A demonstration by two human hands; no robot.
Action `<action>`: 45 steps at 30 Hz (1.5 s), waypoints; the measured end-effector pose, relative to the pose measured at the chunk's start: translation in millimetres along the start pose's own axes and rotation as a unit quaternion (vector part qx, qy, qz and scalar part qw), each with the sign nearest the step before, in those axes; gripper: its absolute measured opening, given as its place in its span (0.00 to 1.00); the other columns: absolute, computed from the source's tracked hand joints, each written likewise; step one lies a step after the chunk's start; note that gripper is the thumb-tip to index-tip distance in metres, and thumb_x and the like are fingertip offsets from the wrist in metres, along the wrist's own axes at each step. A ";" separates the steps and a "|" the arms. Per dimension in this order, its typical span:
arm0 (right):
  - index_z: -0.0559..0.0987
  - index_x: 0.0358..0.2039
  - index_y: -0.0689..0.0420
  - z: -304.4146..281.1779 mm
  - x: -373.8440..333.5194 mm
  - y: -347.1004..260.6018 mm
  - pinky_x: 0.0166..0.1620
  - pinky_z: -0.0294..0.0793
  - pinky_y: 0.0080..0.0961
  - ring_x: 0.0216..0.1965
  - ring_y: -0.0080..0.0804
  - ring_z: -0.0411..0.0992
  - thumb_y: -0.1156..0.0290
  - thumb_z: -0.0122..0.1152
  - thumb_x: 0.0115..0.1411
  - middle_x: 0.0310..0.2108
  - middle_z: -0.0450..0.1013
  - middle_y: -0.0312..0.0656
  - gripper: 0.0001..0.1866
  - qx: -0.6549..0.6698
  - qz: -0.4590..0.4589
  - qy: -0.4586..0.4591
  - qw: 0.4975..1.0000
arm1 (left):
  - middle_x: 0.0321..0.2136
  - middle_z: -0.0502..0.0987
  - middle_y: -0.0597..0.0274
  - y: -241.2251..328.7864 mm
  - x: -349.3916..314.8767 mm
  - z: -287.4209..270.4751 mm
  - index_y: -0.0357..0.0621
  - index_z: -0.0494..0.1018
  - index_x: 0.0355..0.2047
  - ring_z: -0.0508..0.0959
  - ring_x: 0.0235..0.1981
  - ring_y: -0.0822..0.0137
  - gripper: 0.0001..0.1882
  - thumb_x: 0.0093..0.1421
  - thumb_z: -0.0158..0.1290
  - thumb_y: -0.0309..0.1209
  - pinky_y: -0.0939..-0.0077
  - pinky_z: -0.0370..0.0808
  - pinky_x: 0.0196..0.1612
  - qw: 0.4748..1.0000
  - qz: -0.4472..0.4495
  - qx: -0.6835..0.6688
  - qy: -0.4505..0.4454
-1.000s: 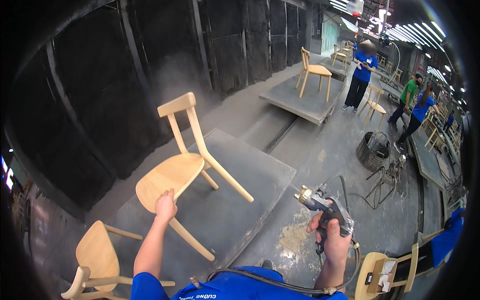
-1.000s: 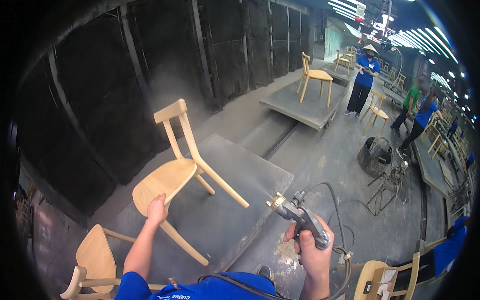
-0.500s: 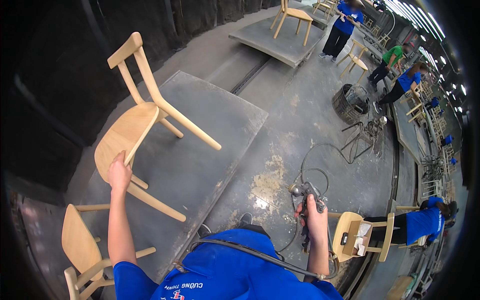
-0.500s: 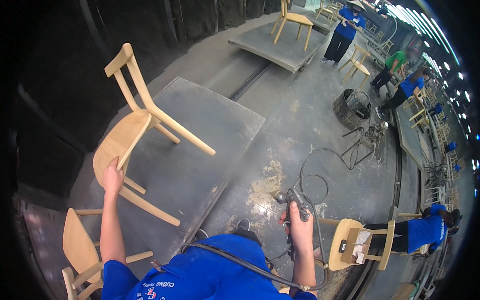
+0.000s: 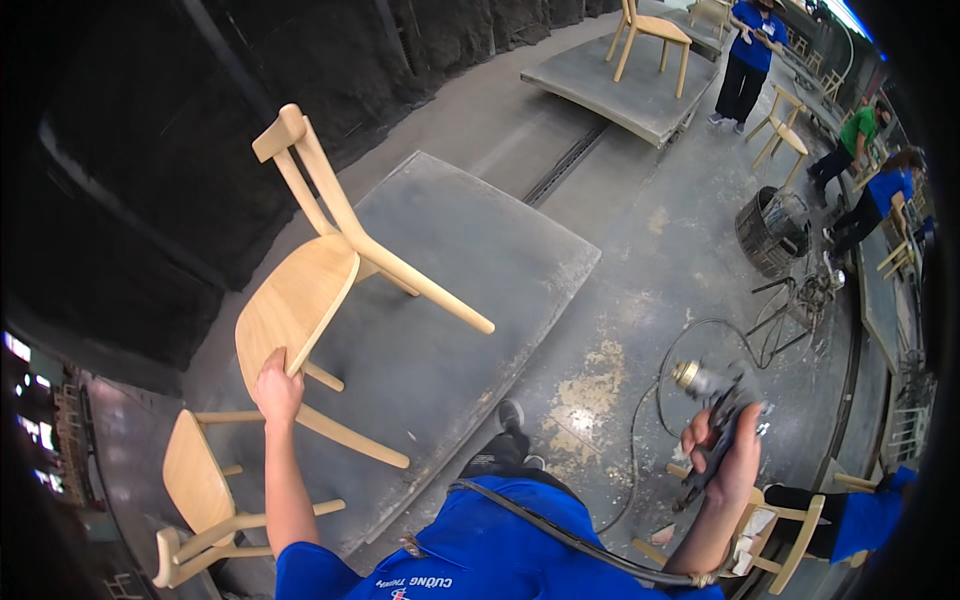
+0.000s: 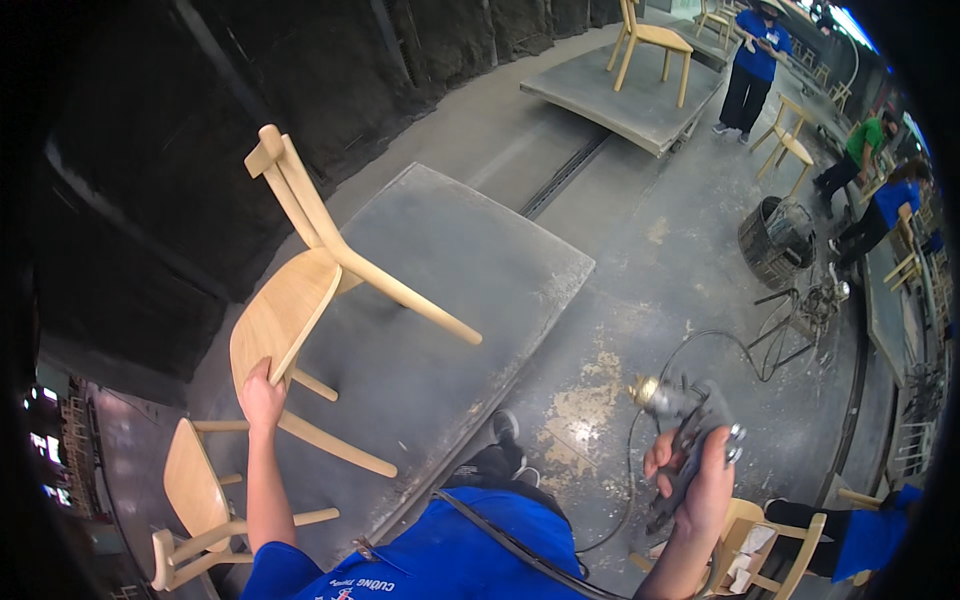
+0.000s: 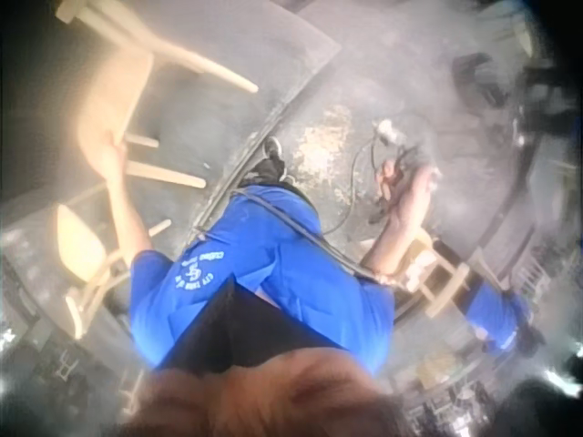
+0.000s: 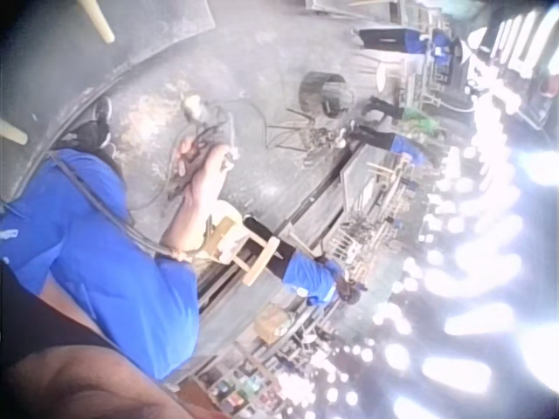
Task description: The person uses a spray gun to apply finish to multiple wooden chairs in a workshop. They repeatedly pick up each chair, rotate it to access all sides, spray the surfaces, and place it back on a platform. The process is repeated for several chairs throughout the clip.
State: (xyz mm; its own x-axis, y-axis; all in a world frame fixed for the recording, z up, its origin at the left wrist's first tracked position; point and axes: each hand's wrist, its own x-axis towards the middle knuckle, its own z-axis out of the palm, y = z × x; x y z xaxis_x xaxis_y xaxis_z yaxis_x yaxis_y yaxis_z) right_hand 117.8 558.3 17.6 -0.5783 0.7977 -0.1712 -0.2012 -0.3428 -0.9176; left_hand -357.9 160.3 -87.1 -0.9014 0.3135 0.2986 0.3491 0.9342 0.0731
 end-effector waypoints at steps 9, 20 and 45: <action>0.74 0.37 0.61 75.5 157.2 -22.5 0.18 0.61 0.16 0.26 0.31 0.76 0.41 0.47 0.72 0.25 0.74 0.44 0.31 -0.071 0.014 -0.111 0.991 | 0.58 0.75 0.40 12.0 24.4 2.7 0.33 0.73 0.59 0.74 0.60 0.45 0.29 0.54 0.51 0.19 0.58 0.70 0.64 0.996 -0.018 -0.005 -0.086; 0.74 0.40 0.55 -6.3 274.1 50.3 0.18 0.61 0.16 0.23 0.23 0.75 0.47 0.51 0.73 0.23 0.75 0.36 0.22 -0.282 0.281 0.005 0.917 | 0.66 0.67 0.42 18.3 43.7 10.6 0.38 0.64 0.68 0.66 0.68 0.45 0.37 0.55 0.45 0.12 0.58 0.63 0.69 0.981 -0.012 0.012 -0.193; 0.76 0.36 0.56 116.8 461.9 41.8 0.20 0.63 0.16 0.24 0.17 0.73 0.51 0.57 0.71 0.25 0.77 0.34 0.19 -0.071 0.189 -0.280 0.939 | 0.60 0.74 0.48 50.7 39.1 23.3 0.52 0.70 0.64 0.77 0.57 0.46 0.32 0.57 0.56 0.27 0.51 0.76 0.58 0.928 -0.260 0.225 -0.144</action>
State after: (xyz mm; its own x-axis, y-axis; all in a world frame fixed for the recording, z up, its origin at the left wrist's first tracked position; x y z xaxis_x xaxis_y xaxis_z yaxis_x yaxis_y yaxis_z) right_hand -250.0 854.5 -58.0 -0.9197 0.2331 -0.3158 0.1867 -0.4480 -0.8743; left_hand -381.4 223.9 -93.8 -0.9718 -0.2273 0.0636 -0.2359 0.9283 -0.2873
